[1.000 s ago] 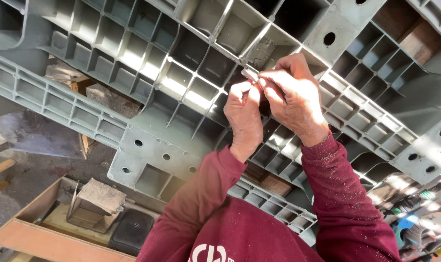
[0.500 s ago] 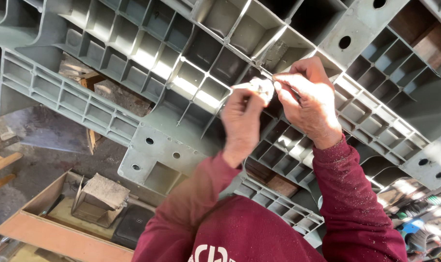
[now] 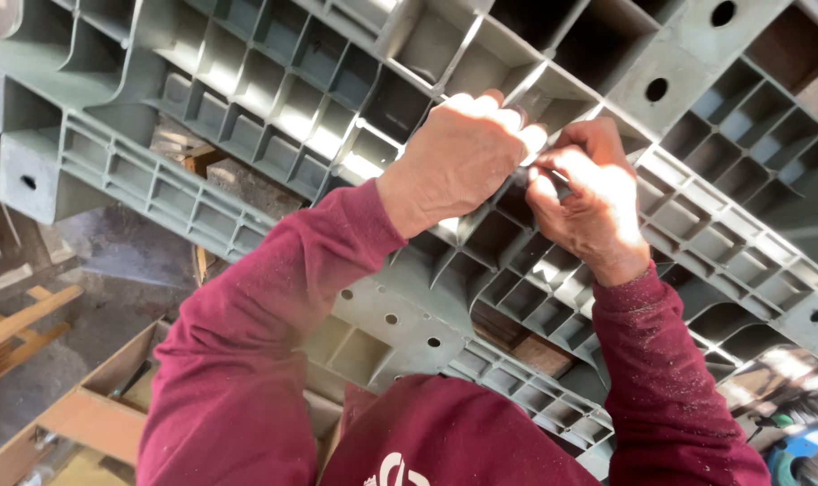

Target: The person uses a heated soldering iron to melt excess plastic flash from the seams of a large grey plastic crate. They then use a pair of pliers to pull away the softened plastic remnants from the grid structure.

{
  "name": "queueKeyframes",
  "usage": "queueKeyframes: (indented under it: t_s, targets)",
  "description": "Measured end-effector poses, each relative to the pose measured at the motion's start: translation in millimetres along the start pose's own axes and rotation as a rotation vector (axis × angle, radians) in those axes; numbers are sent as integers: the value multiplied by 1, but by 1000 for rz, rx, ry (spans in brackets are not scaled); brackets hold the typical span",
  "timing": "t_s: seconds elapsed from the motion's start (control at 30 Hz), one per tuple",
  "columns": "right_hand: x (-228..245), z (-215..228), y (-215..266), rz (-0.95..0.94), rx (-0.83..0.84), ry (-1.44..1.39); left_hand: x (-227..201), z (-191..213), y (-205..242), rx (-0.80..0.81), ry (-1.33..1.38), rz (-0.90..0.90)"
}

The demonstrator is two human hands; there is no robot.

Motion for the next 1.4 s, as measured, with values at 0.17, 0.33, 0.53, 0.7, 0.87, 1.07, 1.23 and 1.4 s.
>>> queueKeyframes:
  t_s: [0.17, 0.33, 0.53, 0.7, 0.87, 1.07, 1.23, 1.4]
  targets:
    - [0, 7, -3, -42, 29, -8, -1, 0, -16, 20, -27, -45]
    - [-3, 9, -7, -82, 41, -8, -2, 1, -17, 61, -22, -70]
    - [-6, 12, -9, -89, 42, -29, 18, 34, -26, 49, 546, 32]
    - [-16, 15, 0, -113, -33, -192, 12, 49, -20, -12, 433, 247]
    - [-17, 16, 3, -69, -97, -201, -28, 15, -35, 173, -57, -68]
    - [-18, 23, 2, 12, -117, -164, -27, 4, -46, 219, -208, -293]
    - [-18, 25, 4, 47, -143, -156, -32, -3, -53, 287, -347, -368]
    - [-20, 24, 5, 6, -157, -162, -41, -1, -53, 348, -370, -360]
Point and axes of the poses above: each hand's wrist, its own y-axis away from the middle knuckle, its own z-axis out of the back of the hand, x = y × z, the point moved 5 cm from there along -y, towards the middle knuckle, and after that the axes turned 1 degree about -y, right-handed, at the moved point
